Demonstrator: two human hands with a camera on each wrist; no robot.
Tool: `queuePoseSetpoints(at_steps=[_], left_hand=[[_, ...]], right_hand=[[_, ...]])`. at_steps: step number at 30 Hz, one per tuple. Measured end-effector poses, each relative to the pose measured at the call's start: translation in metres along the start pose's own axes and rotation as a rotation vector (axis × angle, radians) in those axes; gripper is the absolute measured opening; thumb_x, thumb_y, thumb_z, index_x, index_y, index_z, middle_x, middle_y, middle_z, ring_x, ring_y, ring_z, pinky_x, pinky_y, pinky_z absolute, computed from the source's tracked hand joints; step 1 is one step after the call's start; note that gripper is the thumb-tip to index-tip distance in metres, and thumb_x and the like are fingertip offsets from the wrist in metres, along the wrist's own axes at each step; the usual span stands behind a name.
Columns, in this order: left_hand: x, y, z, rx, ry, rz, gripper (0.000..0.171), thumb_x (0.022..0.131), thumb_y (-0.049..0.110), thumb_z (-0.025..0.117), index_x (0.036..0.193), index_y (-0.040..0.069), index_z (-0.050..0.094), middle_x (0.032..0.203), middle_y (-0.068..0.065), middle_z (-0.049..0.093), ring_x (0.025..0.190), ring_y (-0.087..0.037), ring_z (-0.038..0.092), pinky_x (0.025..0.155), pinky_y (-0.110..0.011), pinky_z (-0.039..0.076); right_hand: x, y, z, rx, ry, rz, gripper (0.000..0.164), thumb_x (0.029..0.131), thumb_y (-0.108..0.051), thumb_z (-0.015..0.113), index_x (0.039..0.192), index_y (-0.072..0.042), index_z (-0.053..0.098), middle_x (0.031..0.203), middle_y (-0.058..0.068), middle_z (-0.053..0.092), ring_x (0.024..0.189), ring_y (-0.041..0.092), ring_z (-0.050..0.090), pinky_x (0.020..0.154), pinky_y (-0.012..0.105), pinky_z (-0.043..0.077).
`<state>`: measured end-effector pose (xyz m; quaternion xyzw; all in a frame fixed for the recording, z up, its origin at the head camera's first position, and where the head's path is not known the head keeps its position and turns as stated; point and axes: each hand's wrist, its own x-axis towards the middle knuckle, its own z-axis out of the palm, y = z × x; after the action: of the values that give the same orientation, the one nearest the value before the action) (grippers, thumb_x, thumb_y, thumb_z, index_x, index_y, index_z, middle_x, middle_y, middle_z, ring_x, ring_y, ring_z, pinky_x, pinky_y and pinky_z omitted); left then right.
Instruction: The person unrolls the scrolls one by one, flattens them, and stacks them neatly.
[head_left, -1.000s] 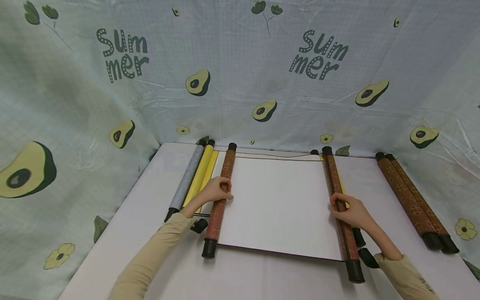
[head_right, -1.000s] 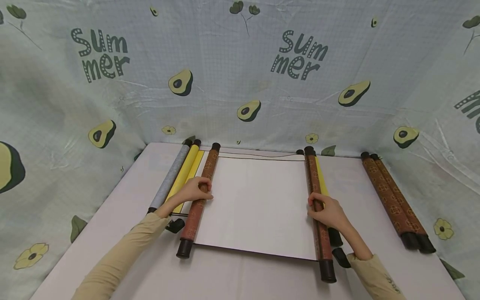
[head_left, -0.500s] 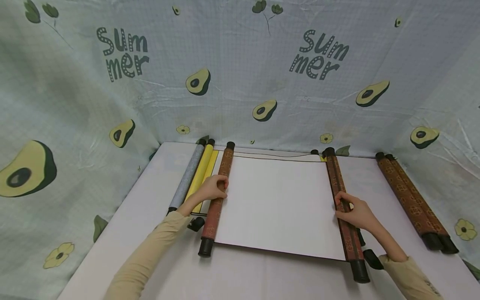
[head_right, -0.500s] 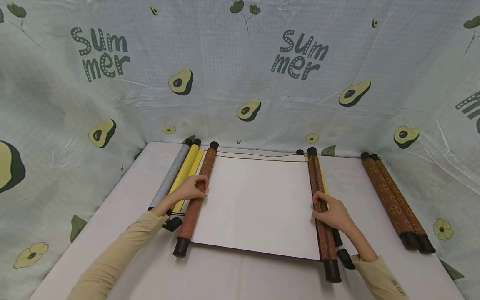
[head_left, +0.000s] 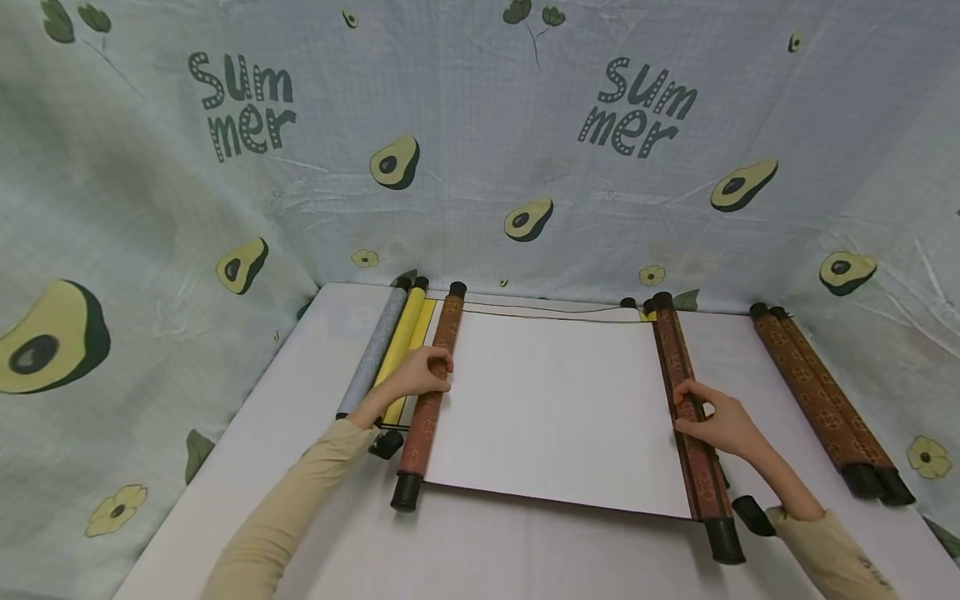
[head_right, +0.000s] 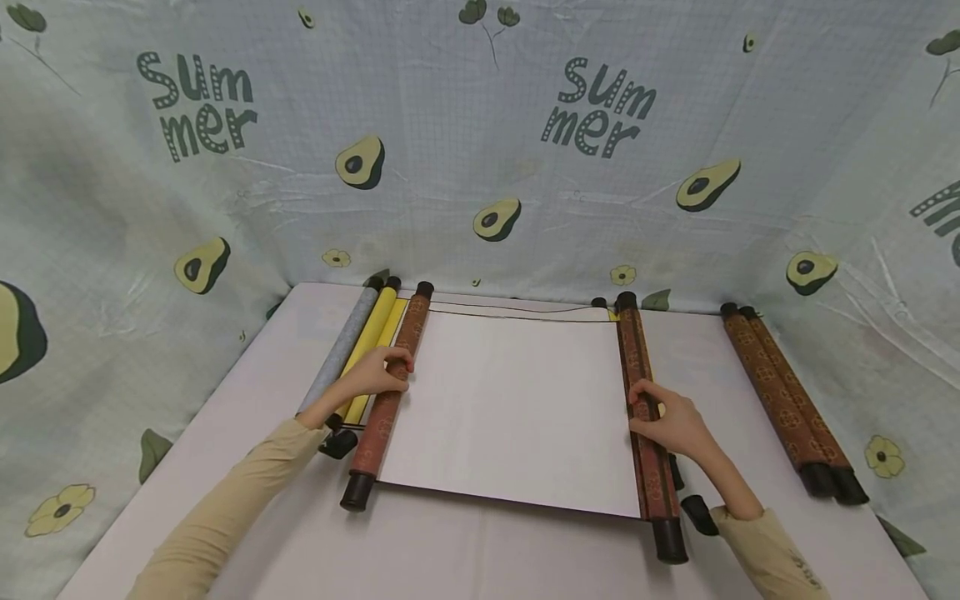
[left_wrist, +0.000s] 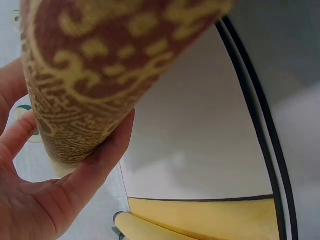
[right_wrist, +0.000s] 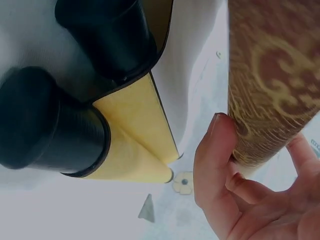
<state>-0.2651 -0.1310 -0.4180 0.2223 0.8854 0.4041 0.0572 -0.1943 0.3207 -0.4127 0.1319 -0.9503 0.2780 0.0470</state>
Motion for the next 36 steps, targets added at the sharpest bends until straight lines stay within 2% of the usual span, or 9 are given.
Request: queuePoseSetpoints(at_steps=[7,12,18,20,22,26,29,32,36], left_hand=[[0.0,-0.004,-0.004,-0.025,0.01,-0.011,0.019,0.069,0.0,0.066,0.087,-0.003,0.058,0.086,-0.015,0.058,0.065,-0.016,0.04,0.063,-0.027,0.035],[0.001,-0.01,-0.005,0.003,0.04,-0.025,0.019,0.068,0.002,0.068,0.085,0.0,0.059,0.085,-0.012,0.058,0.067,-0.016,0.041,0.063,-0.027,0.035],[0.002,-0.009,-0.005,0.002,0.06,-0.018,0.024,0.068,0.007,0.073,0.084,-0.001,0.058,0.081,-0.011,0.057,0.065,-0.016,0.04,0.063,-0.027,0.035],[0.003,-0.009,-0.005,0.0,0.066,-0.012,0.027,0.067,0.008,0.075,0.084,-0.002,0.057,0.079,-0.011,0.055,0.063,-0.015,0.039,0.062,-0.027,0.034],[0.003,-0.008,-0.005,-0.001,0.07,0.002,0.028,0.066,0.008,0.075,0.084,-0.003,0.057,0.077,-0.01,0.054,0.063,-0.015,0.038,0.062,-0.027,0.034],[0.003,-0.01,-0.006,-0.007,0.078,0.019,0.025,0.067,0.003,0.074,0.083,-0.004,0.056,0.078,-0.01,0.055,0.065,-0.016,0.039,0.063,-0.027,0.035],[0.003,-0.012,-0.008,-0.009,0.081,0.011,0.023,0.068,0.001,0.071,0.085,-0.003,0.056,0.079,-0.011,0.055,0.068,-0.017,0.04,0.064,-0.028,0.035],[0.003,-0.012,-0.01,-0.007,0.079,-0.007,0.023,0.069,0.0,0.069,0.089,-0.002,0.056,0.085,-0.011,0.055,0.07,-0.017,0.04,0.065,-0.028,0.035],[0.003,-0.012,-0.014,-0.026,0.066,-0.022,0.022,0.071,0.0,0.066,0.092,-0.001,0.058,0.094,-0.015,0.057,0.066,-0.017,0.038,0.062,-0.027,0.034]], right_hand=[[0.003,0.007,-0.005,0.024,-0.004,0.013,0.025,0.076,-0.014,0.067,0.098,-0.01,0.056,0.1,0.012,0.059,0.094,0.032,0.052,0.064,0.033,0.04],[0.005,0.009,-0.008,0.047,-0.028,0.038,0.023,0.077,-0.014,0.065,0.098,-0.009,0.056,0.108,0.017,0.057,0.098,0.037,0.051,0.065,0.035,0.041],[0.007,0.01,-0.01,0.075,-0.042,0.042,0.022,0.078,-0.014,0.064,0.098,-0.008,0.056,0.112,0.02,0.055,0.102,0.04,0.049,0.069,0.042,0.042],[0.007,0.011,-0.009,0.08,-0.036,0.038,0.023,0.078,-0.016,0.066,0.097,-0.008,0.056,0.107,0.017,0.056,0.099,0.034,0.05,0.069,0.041,0.042],[0.008,0.013,-0.008,0.092,-0.026,0.029,0.025,0.077,-0.018,0.068,0.096,-0.008,0.056,0.1,0.012,0.056,0.092,0.022,0.051,0.066,0.036,0.043],[0.008,0.017,-0.007,0.113,-0.01,0.015,0.032,0.073,-0.021,0.073,0.095,-0.009,0.054,0.091,0.002,0.052,0.078,0.002,0.043,0.058,0.024,0.039],[0.008,0.02,-0.007,0.133,-0.002,-0.007,0.032,0.073,-0.019,0.073,0.096,-0.008,0.053,0.09,0.001,0.051,0.076,0.0,0.041,0.056,0.022,0.039],[0.009,0.021,-0.009,0.148,0.0,-0.015,0.031,0.074,-0.017,0.072,0.097,-0.008,0.053,0.094,0.001,0.051,0.082,-0.001,0.042,0.063,0.029,0.043],[0.009,0.024,-0.014,0.183,-0.032,0.028,0.033,0.077,-0.02,0.069,0.101,-0.006,0.052,0.104,0.008,0.051,0.104,0.016,0.045,0.08,0.046,0.04]])
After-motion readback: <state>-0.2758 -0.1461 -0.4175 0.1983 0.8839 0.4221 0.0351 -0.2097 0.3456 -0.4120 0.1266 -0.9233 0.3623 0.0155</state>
